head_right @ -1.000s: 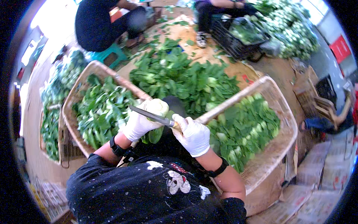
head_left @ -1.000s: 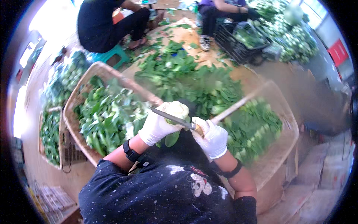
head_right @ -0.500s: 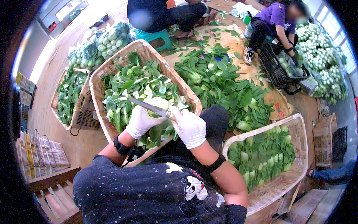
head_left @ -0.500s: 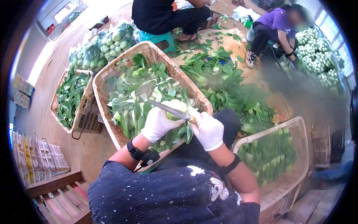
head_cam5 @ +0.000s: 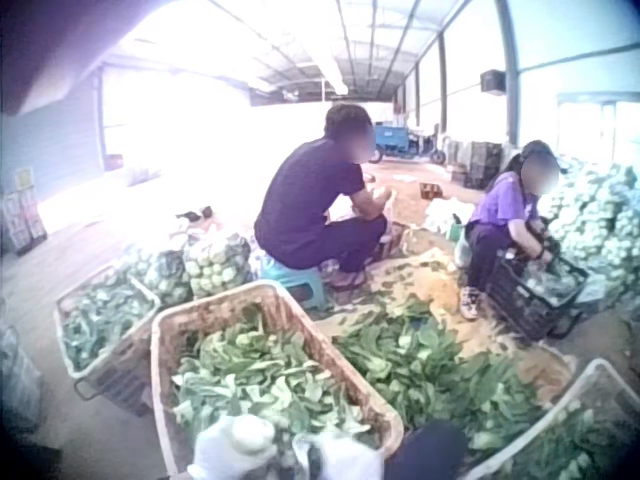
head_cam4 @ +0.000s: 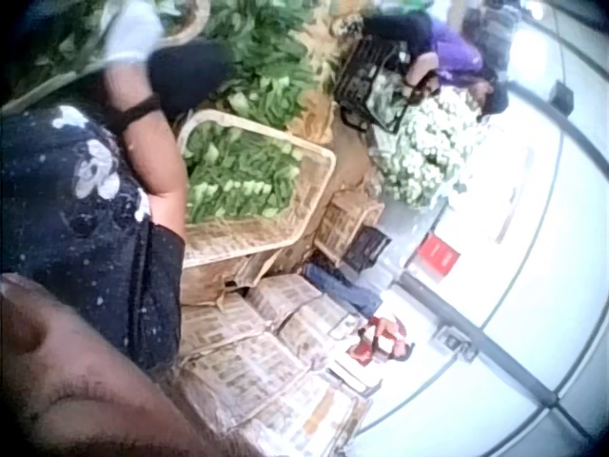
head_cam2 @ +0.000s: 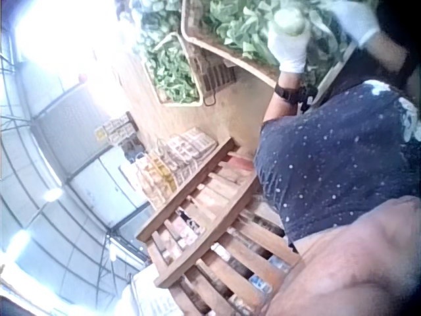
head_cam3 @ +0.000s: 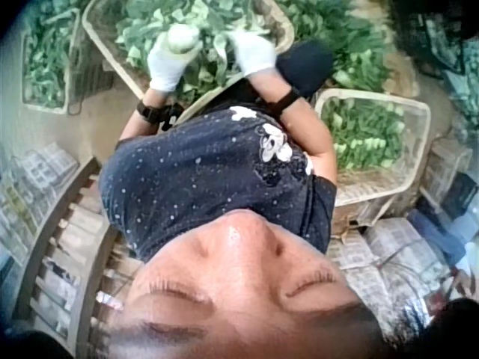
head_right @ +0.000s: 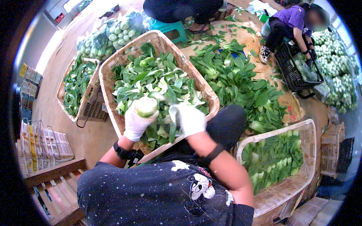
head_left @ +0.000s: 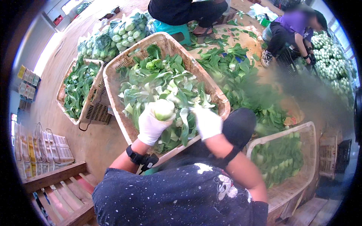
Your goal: The person trims the root ends of bok choy using a knife and neatly stacks the trimmed vegetables into a white plastic basket.
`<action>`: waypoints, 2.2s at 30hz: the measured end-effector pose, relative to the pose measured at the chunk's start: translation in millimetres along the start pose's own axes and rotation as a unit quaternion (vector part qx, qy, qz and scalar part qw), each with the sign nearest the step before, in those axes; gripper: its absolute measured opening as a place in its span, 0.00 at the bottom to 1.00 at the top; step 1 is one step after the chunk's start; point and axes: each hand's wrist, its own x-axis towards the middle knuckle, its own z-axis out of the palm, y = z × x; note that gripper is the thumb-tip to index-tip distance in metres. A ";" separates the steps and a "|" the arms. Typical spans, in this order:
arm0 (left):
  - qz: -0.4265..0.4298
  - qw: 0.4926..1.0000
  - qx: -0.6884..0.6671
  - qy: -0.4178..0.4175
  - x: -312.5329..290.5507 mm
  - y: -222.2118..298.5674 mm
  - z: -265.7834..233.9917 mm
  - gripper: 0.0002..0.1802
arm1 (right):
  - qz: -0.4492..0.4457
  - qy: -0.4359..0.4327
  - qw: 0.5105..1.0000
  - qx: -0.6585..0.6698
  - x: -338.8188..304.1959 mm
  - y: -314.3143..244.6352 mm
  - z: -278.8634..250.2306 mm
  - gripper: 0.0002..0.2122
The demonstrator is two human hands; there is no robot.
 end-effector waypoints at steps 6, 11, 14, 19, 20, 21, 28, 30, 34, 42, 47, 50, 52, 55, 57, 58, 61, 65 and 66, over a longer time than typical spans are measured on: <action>0.081 0.995 -0.038 0.041 17.8 -4.6 -13.0 0.33 | 0.176 -0.054 0.980 0.071 -13.6 38.3 -36.2 0.13; 0.250 0.967 0.033 -0.046 23.0 18.3 21.8 0.37 | 0.180 0.077 0.839 0.508 -21.1 14.0 -45.6 0.08; 0.315 0.940 0.127 -0.045 15.9 24.1 43.1 0.34 | 0.148 0.079 0.766 0.620 -20.0 -12.0 -58.8 0.15; 0.319 0.937 0.140 -0.007 8.1 15.5 53.5 0.34 | 0.084 0.085 0.820 0.560 -18.0 -11.7 -57.2 0.15; 0.318 0.935 0.156 0.013 6.2 12.9 51.3 0.34 | 0.117 0.070 0.851 0.506 -21.3 -9.8 -55.9 0.14; 0.317 0.932 0.173 0.033 5.8 10.2 48.5 0.34 | 0.149 0.055 0.879 0.450 -23.9 -8.2 -53.0 0.14; 0.391 0.891 0.224 0.052 21.6 6.2 42.8 0.26 | 0.142 0.110 0.808 0.561 -7.3 7.0 -32.6 0.17; 0.387 0.893 0.230 0.015 18.1 8.0 51.1 0.24 | 0.069 0.131 0.812 0.565 -3.4 -7.5 -50.7 0.18; 0.357 0.910 0.205 -0.041 11.4 5.7 76.5 0.20 | 0.128 0.104 0.819 0.550 -7.0 -7.2 -44.4 0.17; 0.461 0.864 0.203 0.008 21.7 -1.0 79.0 0.27 | 0.088 0.219 0.863 0.447 -16.7 -3.1 -52.0 0.13; 0.382 0.910 0.156 -0.034 24.5 9.8 75.0 0.33 | 0.124 0.260 0.830 0.478 -10.6 -8.3 -48.6 0.10; 0.064 0.998 -0.005 -0.003 53.8 -3.6 77.6 0.28 | 0.155 0.336 0.771 0.518 -4.4 12.3 -30.1 0.08; 0.038 0.994 -0.107 -0.014 87.3 -18.9 62.4 0.27 | 0.150 0.092 0.572 0.801 -22.1 36.0 -38.0 0.14; -0.272 0.853 -0.436 -0.090 136.1 9.6 77.2 0.21 | 0.213 0.058 0.714 0.664 -65.8 60.6 -33.0 0.21; -0.220 0.850 -0.438 -0.193 161.5 23.5 108.6 0.19 | 0.293 0.095 0.618 0.723 -92.9 70.3 -56.4 0.18; -0.234 0.831 -0.447 -0.234 173.0 30.4 138.3 0.18 | 0.271 0.144 0.635 0.709 -113.8 87.7 -63.3 0.13; -0.247 0.791 -0.427 -0.362 175.7 87.6 220.5 0.17 | 0.395 0.284 0.540 0.687 -185.6 139.6 -86.4 0.08; -0.278 0.766 -0.389 -0.430 193.2 97.8 368.0 0.16 | 0.535 0.404 0.571 0.473 -316.4 196.7 -113.5 0.08; -0.295 0.745 -0.390 -0.454 229.2 65.0 388.2 0.17 | 0.541 0.421 0.608 0.401 -340.0 213.6 -115.7 0.08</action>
